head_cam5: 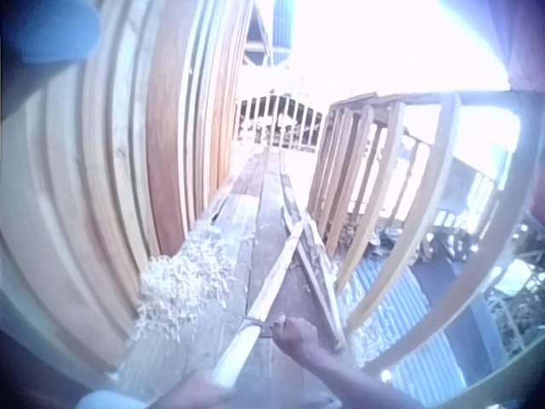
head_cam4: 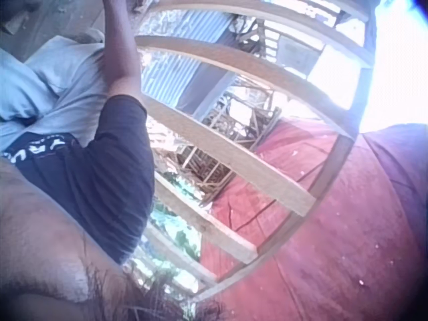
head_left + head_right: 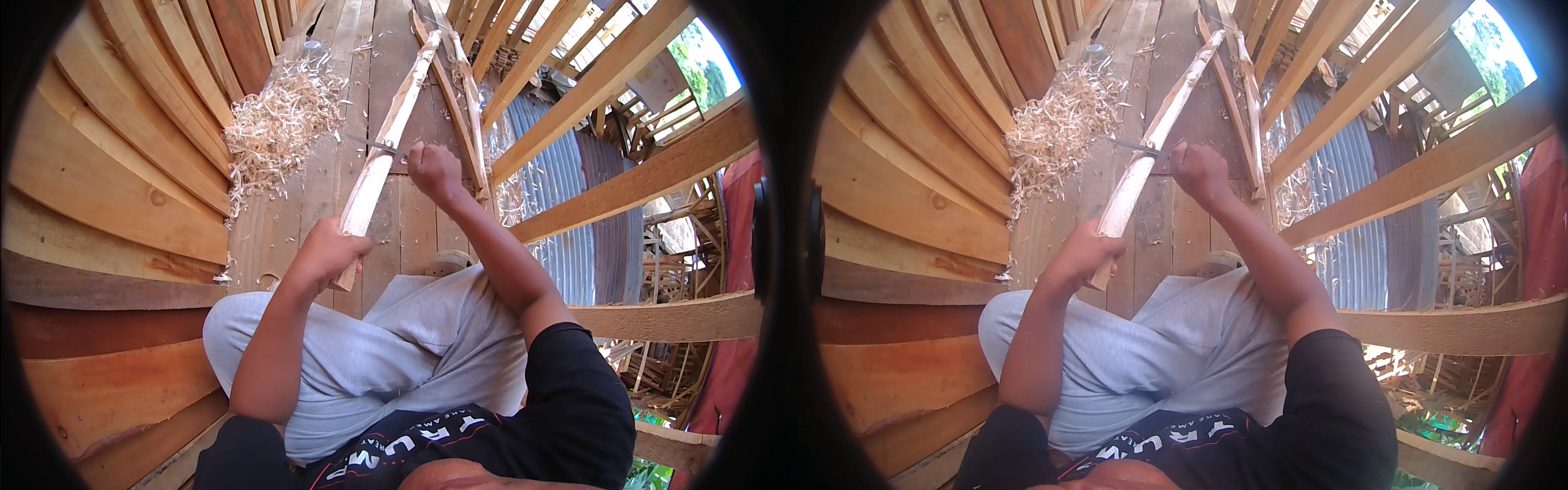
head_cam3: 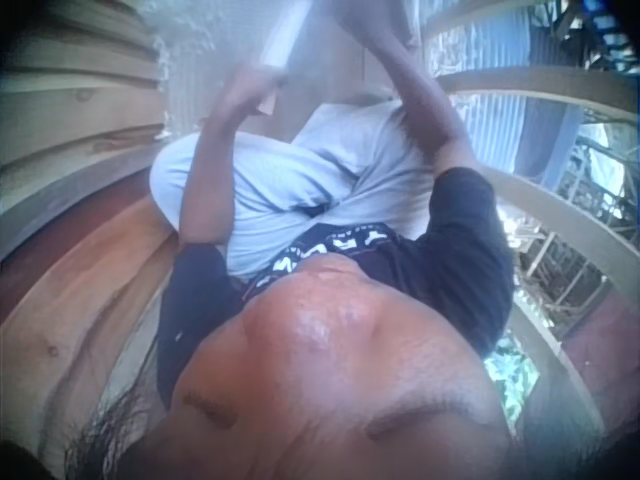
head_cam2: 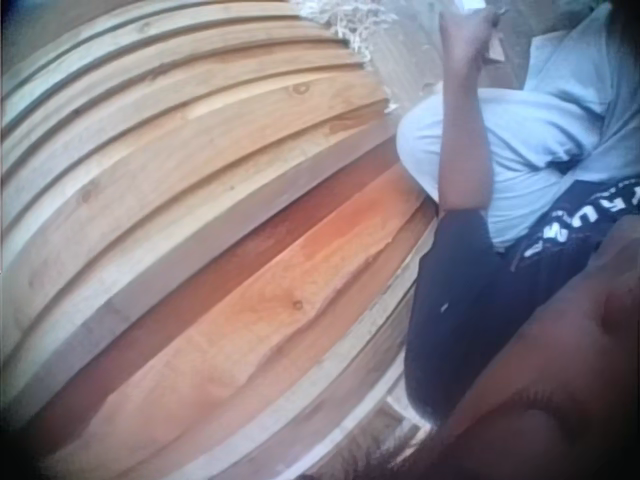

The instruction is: The person sits on a wooden floor and uses a knife to shave thin strips from a long piece of wood. They repeatedly scrape the wood surface, creating a pile of wood shavings, and occasionally wipe the surface with their hand.

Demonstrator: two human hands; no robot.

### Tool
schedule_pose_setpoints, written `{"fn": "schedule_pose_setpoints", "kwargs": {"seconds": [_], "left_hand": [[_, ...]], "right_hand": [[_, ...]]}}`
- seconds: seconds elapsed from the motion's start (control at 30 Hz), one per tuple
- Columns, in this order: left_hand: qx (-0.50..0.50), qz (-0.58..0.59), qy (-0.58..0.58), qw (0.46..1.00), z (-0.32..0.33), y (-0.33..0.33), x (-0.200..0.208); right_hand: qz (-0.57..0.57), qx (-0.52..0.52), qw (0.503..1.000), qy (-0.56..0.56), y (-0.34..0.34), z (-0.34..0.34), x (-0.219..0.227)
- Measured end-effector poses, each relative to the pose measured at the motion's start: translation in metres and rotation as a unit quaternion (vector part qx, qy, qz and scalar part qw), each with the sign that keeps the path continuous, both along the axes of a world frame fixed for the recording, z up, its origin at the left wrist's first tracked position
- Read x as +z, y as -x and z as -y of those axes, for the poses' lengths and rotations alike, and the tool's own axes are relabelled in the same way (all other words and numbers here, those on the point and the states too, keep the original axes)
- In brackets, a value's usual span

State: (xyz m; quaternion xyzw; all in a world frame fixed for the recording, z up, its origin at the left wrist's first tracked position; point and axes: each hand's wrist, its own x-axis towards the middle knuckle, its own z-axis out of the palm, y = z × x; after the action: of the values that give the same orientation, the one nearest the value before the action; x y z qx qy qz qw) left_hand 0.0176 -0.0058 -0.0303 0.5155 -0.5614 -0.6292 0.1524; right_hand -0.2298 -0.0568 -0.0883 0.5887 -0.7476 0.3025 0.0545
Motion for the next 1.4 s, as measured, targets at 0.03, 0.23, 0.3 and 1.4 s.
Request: {"fn": "schedule_pose_setpoints", "kwargs": {"seconds": [0.03, 0.23, 0.3, 1.4], "left_hand": [[0.002, 0.003, -0.002, 1.000, 0.002, -0.006, 0.003], [-0.009, 0.062, 0.028, 0.998, -0.008, 0.000, 0.010], [-0.011, 0.077, 0.022, 0.997, -0.005, -0.002, 0.015], [-0.053, 0.156, 0.176, 0.970, -0.021, -0.007, 0.000]], "right_hand": [[-0.002, 0.062, 0.997, -0.045, -0.018, -0.010, 0.006], [-0.042, 0.032, 0.998, 0.018, 0.011, 0.009, 0.006], [-0.006, 0.040, 0.998, -0.038, -0.005, -0.002, -0.002], [0.036, -0.010, 0.989, -0.145, 0.018, 0.006, 0.005]]}}
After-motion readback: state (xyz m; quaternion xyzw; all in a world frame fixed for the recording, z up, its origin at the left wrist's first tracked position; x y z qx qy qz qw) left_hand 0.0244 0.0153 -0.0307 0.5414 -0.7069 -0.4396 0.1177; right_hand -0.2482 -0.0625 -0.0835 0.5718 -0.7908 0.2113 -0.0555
